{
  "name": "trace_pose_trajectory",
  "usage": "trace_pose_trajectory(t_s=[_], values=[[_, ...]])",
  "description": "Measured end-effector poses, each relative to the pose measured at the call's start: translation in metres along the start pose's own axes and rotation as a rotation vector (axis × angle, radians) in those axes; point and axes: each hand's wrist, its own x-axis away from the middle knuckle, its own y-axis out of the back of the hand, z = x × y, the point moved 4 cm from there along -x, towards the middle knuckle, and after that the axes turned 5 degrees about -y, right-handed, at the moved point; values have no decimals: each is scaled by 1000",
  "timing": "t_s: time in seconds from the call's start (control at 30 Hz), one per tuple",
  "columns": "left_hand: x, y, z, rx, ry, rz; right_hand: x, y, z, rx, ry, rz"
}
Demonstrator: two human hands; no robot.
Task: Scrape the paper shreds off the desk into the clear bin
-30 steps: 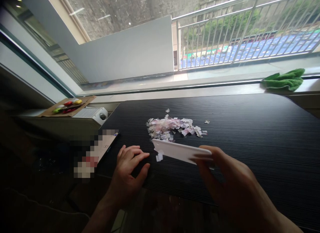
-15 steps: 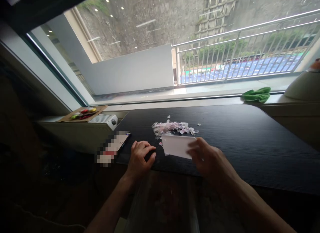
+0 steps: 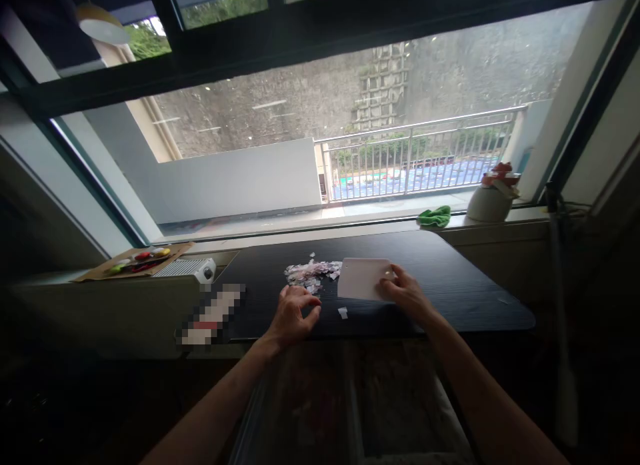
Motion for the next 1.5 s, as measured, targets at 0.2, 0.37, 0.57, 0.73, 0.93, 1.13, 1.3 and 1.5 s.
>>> trace_pose_trajectory(t_s=[0.2, 0.37, 0.57, 0.73, 0.93, 1.13, 1.3, 1.5], values=[[5, -18, -10, -77, -98, -26, -8, -9, 0, 82, -6, -23], [10, -18, -17, -206, -217, -44, -5, -7, -2, 79, -9, -67], [11, -18, -21, -291, -266, -81, -5, -12, 1, 28, 5, -89], [11, -18, -20, -306, -271, -72, -10, -17, -1, -39, 46, 2], [10, -17, -21, -307, -253, -37, -13, -9, -5, -164, 62, -56], [10, -17, -21, -310, -255, -37, -12, -10, -6, -182, 69, -113], [10, -17, -21, -314, -259, -38, -12, -12, -9, -159, 58, -144], [10, -17, -21, -308, -265, -43, -13, -13, -11, -157, 66, -125]])
